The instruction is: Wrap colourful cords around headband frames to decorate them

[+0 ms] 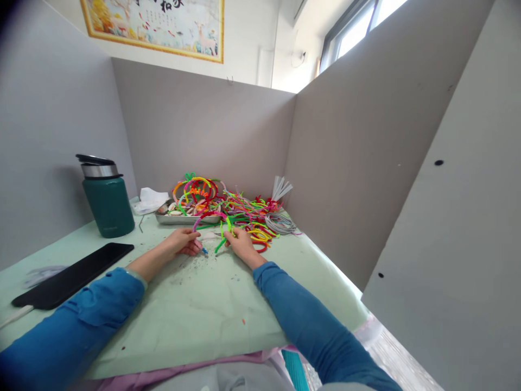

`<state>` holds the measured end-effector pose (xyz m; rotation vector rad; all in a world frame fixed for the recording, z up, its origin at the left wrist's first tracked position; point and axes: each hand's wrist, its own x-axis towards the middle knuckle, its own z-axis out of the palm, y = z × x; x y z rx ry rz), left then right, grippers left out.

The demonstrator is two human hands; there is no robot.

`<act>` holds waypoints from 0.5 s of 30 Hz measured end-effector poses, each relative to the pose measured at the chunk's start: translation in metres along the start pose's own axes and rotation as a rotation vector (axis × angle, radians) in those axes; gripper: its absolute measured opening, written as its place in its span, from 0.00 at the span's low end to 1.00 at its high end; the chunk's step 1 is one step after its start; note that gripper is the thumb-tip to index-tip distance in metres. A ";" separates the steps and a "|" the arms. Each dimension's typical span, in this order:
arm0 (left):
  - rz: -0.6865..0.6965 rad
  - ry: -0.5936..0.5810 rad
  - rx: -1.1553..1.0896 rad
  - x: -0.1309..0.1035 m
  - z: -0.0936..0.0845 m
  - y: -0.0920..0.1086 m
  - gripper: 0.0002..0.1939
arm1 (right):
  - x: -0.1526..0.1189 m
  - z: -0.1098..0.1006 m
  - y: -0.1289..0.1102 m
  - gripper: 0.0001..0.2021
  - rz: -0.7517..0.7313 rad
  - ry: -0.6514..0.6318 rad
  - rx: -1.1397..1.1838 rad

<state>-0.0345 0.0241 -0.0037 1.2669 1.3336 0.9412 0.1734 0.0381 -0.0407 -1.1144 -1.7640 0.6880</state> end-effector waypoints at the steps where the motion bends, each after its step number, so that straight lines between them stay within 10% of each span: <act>1: 0.009 0.011 -0.003 -0.001 0.000 0.001 0.05 | 0.000 0.000 0.000 0.18 -0.001 -0.003 -0.003; 15: 0.196 0.011 -0.043 -0.005 0.003 0.004 0.14 | -0.002 0.001 -0.006 0.12 0.132 0.047 0.248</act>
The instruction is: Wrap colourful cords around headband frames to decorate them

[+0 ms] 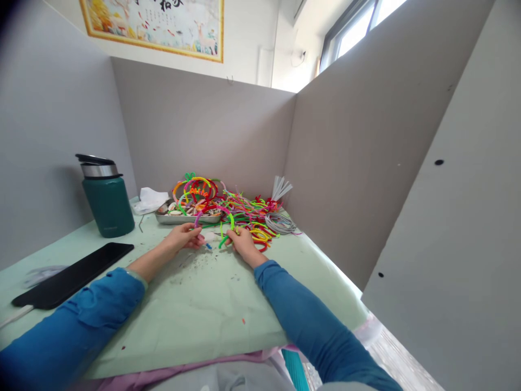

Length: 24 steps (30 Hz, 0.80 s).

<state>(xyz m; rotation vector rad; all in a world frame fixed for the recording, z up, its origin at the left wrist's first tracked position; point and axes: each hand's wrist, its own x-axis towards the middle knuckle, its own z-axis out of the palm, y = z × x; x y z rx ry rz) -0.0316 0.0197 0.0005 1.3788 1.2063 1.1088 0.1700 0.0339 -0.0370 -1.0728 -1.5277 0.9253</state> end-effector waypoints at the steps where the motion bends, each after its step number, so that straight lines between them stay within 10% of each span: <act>1: 0.027 -0.015 -0.018 -0.001 0.000 0.001 0.15 | 0.001 0.000 0.000 0.11 0.017 0.019 0.054; 16: -0.034 -0.157 0.023 -0.005 0.004 0.000 0.17 | 0.002 0.003 0.002 0.11 -0.008 -0.003 0.095; 24: -0.102 -0.003 0.053 -0.001 0.001 -0.001 0.15 | -0.004 0.003 -0.006 0.10 -0.035 -0.070 0.019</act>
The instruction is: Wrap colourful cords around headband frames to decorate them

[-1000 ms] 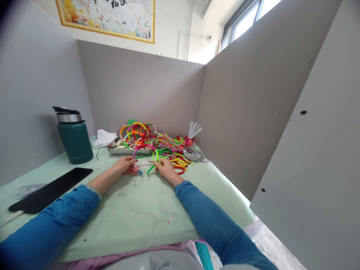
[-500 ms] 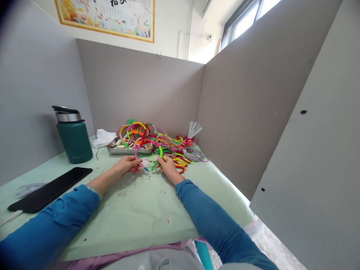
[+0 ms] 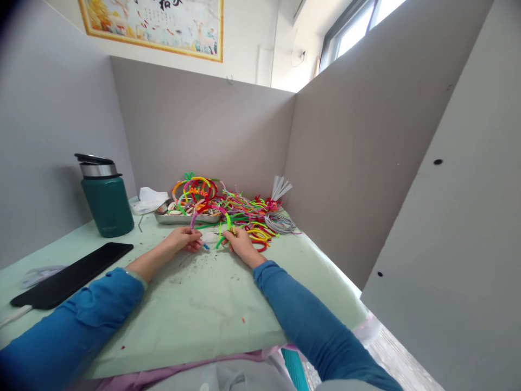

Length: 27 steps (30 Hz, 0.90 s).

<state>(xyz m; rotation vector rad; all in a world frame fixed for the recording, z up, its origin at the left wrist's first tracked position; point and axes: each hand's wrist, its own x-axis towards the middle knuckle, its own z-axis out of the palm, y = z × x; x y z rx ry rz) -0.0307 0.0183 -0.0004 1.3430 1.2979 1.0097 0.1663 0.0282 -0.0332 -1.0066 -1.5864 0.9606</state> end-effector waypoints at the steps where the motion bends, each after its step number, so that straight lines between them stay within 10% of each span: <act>1: -0.005 0.011 0.014 0.000 0.000 0.000 0.14 | 0.000 0.000 -0.001 0.10 0.003 -0.001 -0.014; 15: 0.068 -0.019 0.154 0.002 0.000 0.001 0.17 | 0.006 -0.004 0.008 0.13 -0.011 0.100 -0.030; 27: 0.293 0.138 0.296 0.011 -0.012 -0.003 0.22 | 0.001 -0.003 0.009 0.18 -0.065 -0.085 -0.215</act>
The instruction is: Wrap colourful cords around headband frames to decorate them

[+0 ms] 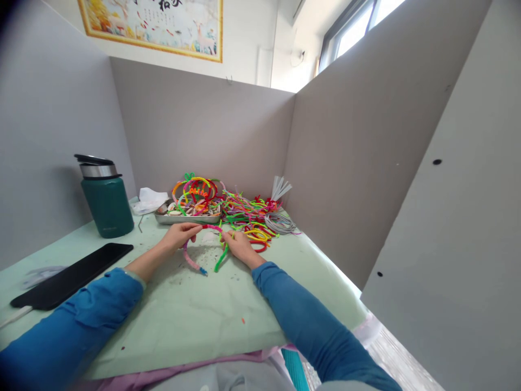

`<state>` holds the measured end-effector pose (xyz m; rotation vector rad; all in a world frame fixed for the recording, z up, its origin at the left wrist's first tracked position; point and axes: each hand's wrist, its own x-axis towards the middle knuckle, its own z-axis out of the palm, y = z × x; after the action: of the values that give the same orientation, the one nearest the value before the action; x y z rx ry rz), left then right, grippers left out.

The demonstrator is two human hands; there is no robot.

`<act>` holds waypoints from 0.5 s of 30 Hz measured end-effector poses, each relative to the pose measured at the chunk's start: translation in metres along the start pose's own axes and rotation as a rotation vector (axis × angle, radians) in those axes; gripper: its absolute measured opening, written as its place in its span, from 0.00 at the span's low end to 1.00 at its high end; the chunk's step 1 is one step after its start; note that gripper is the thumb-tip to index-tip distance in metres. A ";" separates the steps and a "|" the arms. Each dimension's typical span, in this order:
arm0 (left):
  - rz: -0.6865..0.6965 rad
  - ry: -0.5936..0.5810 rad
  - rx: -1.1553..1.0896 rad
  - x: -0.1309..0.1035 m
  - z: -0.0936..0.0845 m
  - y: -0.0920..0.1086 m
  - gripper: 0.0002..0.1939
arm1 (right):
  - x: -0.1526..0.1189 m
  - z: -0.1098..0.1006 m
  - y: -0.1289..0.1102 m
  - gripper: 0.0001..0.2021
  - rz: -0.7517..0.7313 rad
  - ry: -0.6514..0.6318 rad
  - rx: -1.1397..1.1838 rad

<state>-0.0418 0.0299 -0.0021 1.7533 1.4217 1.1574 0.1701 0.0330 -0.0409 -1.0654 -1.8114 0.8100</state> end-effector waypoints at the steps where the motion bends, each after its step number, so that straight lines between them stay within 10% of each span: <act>1: 0.001 -0.011 0.010 0.000 0.000 -0.001 0.21 | 0.000 0.000 0.000 0.20 0.000 0.002 0.001; 15: -0.081 -0.222 -0.194 -0.009 0.012 0.007 0.13 | -0.006 0.001 -0.005 0.18 -0.125 -0.054 -0.096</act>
<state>-0.0285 0.0205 -0.0040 1.6181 1.1957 0.9895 0.1686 0.0252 -0.0388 -0.9878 -1.9588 0.6882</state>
